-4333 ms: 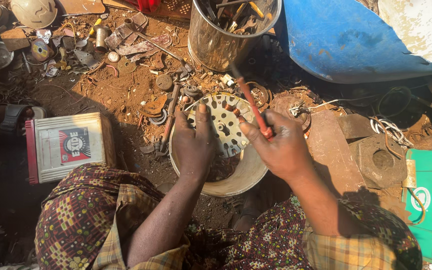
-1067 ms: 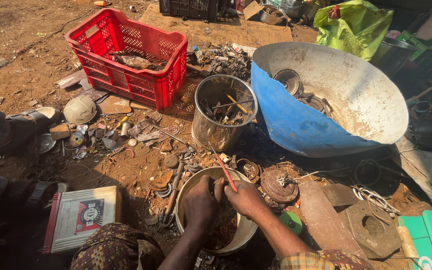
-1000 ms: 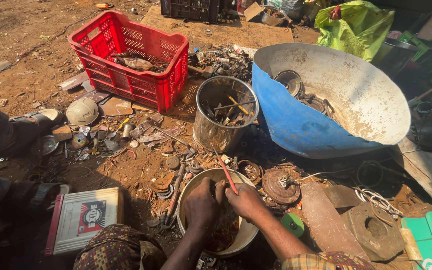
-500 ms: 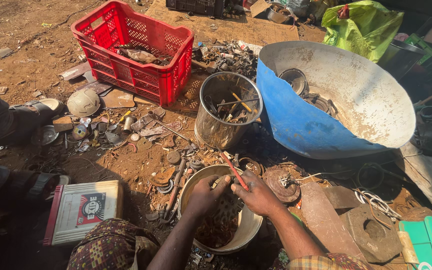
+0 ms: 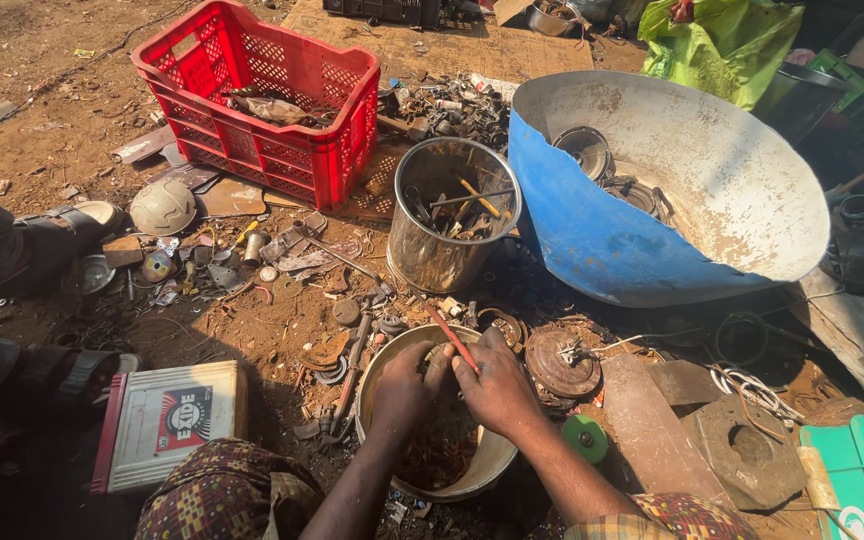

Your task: The person sits on the ground and uses a screwdriver and pliers to remove copper windings from a motor stator. They repeatedly pry and pull the windings out of the slots, placing the removed pieces into a bucket.

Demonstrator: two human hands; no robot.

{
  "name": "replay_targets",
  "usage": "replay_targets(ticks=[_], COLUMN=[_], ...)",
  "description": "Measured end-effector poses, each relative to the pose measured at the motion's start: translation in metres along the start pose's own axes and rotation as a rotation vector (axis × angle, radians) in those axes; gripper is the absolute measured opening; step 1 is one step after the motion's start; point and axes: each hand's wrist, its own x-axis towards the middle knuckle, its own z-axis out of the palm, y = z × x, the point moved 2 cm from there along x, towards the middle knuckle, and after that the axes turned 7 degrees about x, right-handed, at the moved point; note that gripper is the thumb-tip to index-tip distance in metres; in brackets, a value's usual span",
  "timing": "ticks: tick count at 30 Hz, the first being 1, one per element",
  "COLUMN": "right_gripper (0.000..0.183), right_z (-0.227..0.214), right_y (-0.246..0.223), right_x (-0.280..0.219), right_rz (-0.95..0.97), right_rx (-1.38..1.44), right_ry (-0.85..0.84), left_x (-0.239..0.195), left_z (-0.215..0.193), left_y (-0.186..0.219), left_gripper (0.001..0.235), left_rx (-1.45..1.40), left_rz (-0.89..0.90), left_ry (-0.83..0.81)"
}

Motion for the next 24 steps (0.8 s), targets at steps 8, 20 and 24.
replay_targets(ticks=[8,20,24], right_gripper=[0.021,0.027,0.028], right_z=[-0.006,-0.015,-0.006], right_y=[-0.002,0.004,-0.009], right_x=[-0.006,-0.011,-0.015], right_rz=[-0.228,-0.245,-0.139], right_rx=[-0.253,-0.096,-0.133], right_ry=[-0.072,-0.051,0.039], left_x=[0.0,0.003,-0.005], left_z=[-0.015,-0.026,-0.024], left_y=[0.005,0.013,0.016], left_gripper=[0.051,0.044,0.042], left_rx=[0.106,-0.042,0.052], left_rz=[-0.177,-0.049,0.096], left_ry=[-0.192,-0.259,-0.009])
